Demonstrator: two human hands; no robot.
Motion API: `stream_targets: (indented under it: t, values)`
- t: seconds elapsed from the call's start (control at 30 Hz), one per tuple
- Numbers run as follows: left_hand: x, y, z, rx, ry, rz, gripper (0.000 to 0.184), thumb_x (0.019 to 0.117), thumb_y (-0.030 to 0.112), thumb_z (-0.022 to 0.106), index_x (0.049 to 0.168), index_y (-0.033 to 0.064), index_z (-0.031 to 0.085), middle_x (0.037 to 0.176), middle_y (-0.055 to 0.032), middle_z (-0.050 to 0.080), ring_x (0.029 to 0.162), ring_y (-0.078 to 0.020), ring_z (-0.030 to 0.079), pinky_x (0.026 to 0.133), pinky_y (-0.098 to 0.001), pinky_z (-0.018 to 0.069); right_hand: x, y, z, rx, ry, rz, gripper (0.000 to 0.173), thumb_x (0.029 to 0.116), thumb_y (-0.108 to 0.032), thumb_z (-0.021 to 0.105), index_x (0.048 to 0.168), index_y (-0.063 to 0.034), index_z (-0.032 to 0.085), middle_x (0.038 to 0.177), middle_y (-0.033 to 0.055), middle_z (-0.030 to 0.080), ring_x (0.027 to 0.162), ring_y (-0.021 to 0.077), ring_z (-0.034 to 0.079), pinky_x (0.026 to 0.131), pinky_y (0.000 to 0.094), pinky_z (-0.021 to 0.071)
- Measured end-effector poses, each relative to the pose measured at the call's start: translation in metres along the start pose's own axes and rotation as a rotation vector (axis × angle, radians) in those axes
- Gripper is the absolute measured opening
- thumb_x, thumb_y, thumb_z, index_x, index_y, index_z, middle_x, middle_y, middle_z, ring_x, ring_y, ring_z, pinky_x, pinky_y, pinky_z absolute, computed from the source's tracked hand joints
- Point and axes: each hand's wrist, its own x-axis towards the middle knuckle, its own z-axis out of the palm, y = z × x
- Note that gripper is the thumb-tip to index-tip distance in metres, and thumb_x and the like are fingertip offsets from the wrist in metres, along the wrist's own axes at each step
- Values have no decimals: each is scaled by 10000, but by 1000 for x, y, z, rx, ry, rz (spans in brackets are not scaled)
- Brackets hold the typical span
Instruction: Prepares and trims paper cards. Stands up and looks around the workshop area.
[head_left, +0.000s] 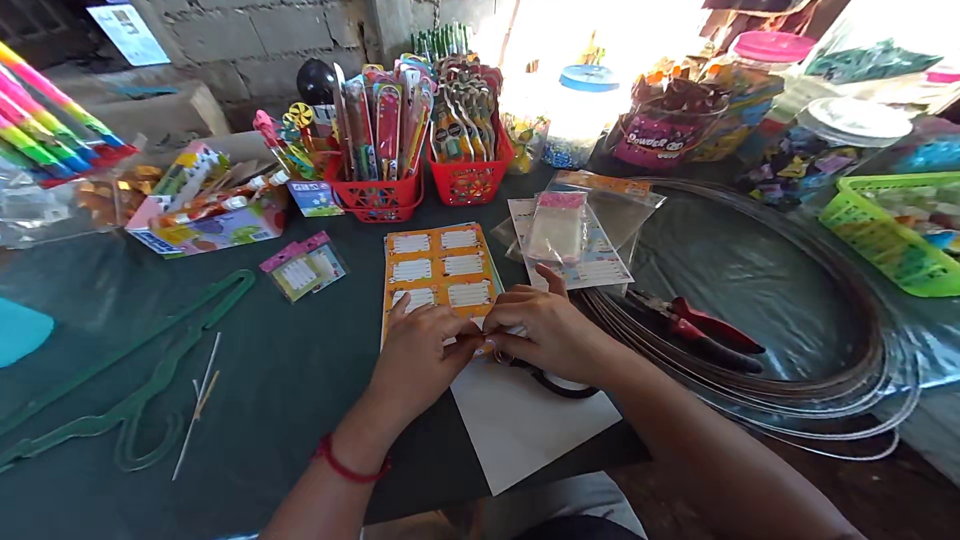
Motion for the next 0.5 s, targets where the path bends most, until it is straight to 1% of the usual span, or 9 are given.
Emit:
stream_targets:
  t: [0.1,0.2,0.33,0.5]
  values:
    - [0,0,1,12,15,27,214,956,274,651,951,116,795,886,-52,731,926,-228,711,1079,-675,326,0,-1,1,-42,22,-16,160,971,-214,629,938,-106,742,890,30,701,945,193,683,1062,733,228]
    - [0,-1,1,6,42,58,200,950,259,651,933,124,797,903,-39,742,932,-204,718,1065,-633,370,-1,-1,-1,-23,4,-25,171,981,-214,607,929,-105,729,880,20,686,943,171,672,1067,715,228]
    - [0,-3,1,-11,59,89,199,946,259,644,921,135,798,902,-23,748,929,-173,718,1060,-602,391,0,1,-4,39,-13,-49,182,985,-207,595,911,-96,719,869,18,678,941,152,667,1071,705,234]
    - [0,-5,2,-64,71,97,194,947,265,649,919,143,796,898,4,742,922,-117,706,1079,-571,381,1,4,-5,70,-19,-78,187,987,-211,590,897,-104,715,850,0,667,931,120,659,1082,689,235]
